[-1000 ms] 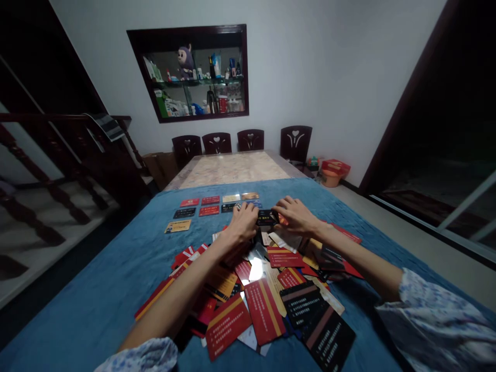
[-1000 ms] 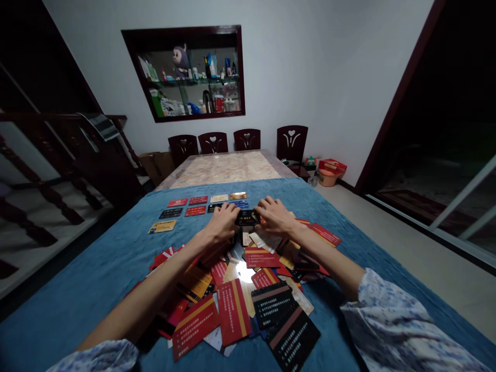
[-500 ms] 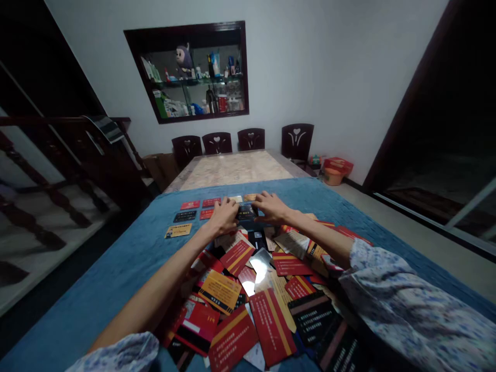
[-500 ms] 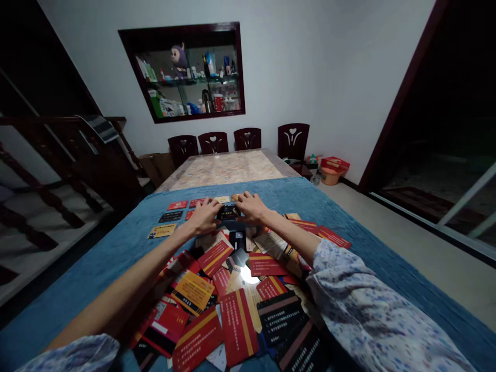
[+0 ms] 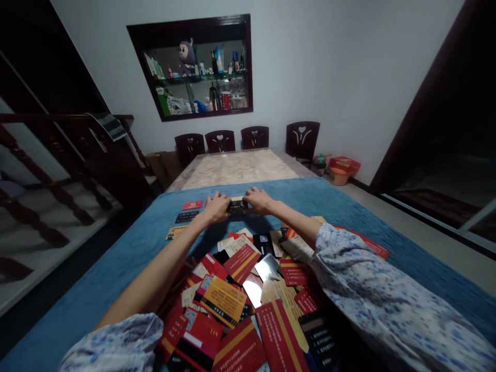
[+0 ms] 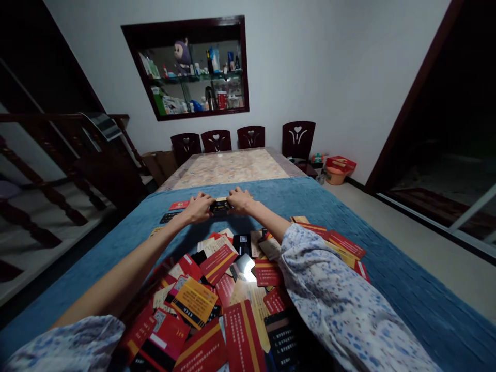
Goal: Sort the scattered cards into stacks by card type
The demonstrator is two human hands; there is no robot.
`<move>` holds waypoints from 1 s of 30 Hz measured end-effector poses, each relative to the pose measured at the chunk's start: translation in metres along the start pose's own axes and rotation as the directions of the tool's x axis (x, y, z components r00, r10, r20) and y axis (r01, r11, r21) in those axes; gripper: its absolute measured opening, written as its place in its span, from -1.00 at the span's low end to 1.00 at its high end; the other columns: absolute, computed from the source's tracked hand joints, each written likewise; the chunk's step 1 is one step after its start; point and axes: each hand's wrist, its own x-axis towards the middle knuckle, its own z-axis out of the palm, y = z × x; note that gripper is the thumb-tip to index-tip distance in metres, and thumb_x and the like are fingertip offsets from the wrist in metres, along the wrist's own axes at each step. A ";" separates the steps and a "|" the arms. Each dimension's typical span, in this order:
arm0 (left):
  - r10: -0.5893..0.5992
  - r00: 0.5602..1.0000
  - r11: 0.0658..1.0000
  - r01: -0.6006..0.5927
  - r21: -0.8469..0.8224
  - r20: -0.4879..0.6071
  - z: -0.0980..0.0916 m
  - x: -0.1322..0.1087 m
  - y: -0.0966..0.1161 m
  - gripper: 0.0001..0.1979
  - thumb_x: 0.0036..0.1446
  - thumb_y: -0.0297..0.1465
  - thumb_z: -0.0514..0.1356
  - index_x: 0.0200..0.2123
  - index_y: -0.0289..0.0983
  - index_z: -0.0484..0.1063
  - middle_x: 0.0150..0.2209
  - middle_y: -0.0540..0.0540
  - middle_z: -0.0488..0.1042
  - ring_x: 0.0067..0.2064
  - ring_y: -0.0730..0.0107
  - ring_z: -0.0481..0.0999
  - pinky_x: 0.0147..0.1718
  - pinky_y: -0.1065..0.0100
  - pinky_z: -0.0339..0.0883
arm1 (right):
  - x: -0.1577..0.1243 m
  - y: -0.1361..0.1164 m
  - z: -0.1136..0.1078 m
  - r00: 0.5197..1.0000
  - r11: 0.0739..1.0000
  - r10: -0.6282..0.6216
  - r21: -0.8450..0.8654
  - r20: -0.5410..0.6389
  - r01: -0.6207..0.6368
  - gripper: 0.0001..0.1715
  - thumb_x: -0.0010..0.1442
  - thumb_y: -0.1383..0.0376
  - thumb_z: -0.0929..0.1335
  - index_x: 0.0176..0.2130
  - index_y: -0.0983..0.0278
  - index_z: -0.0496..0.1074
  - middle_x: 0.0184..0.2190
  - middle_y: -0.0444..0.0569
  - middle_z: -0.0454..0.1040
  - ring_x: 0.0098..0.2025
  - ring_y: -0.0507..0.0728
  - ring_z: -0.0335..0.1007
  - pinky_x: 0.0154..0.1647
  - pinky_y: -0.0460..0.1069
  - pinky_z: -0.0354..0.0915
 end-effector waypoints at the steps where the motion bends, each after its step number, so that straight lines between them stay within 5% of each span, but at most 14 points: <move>1: -0.006 1.000 1.000 0.007 -0.006 0.009 0.002 0.002 -0.002 -0.59 0.11 -0.42 0.17 0.07 -0.22 0.39 0.09 -0.25 0.39 0.19 -0.08 0.20 0.02 -0.11 0.24 | 0.004 0.000 0.002 1.000 1.000 0.002 0.003 0.010 -0.002 -0.51 0.20 0.10 0.39 0.06 0.26 0.46 0.11 0.22 0.33 0.13 0.37 0.14 -0.02 0.18 0.26; 13: -0.028 0.993 0.996 0.038 -0.084 0.118 0.030 0.025 -0.012 -0.58 0.05 -0.37 0.22 0.04 -0.18 0.44 0.10 -0.25 0.39 0.20 -0.11 0.20 0.08 -0.14 0.19 | 0.026 0.007 0.027 0.995 0.998 0.034 0.040 0.092 -0.038 -0.49 0.17 0.05 0.39 0.06 0.20 0.49 0.13 0.14 0.40 0.14 0.40 0.21 -0.04 0.15 0.29; 30: -0.054 0.971 0.996 0.070 -0.060 0.233 0.027 0.029 -0.010 -0.53 0.06 -0.39 0.19 0.09 -0.15 0.40 0.17 -0.26 0.32 0.26 -0.10 0.17 0.17 -0.18 0.15 | 0.033 0.010 0.034 0.995 0.999 0.034 -0.017 0.097 -0.033 -0.50 0.16 0.03 0.39 0.04 0.17 0.52 0.09 0.10 0.46 0.12 0.33 0.31 -0.09 0.03 0.31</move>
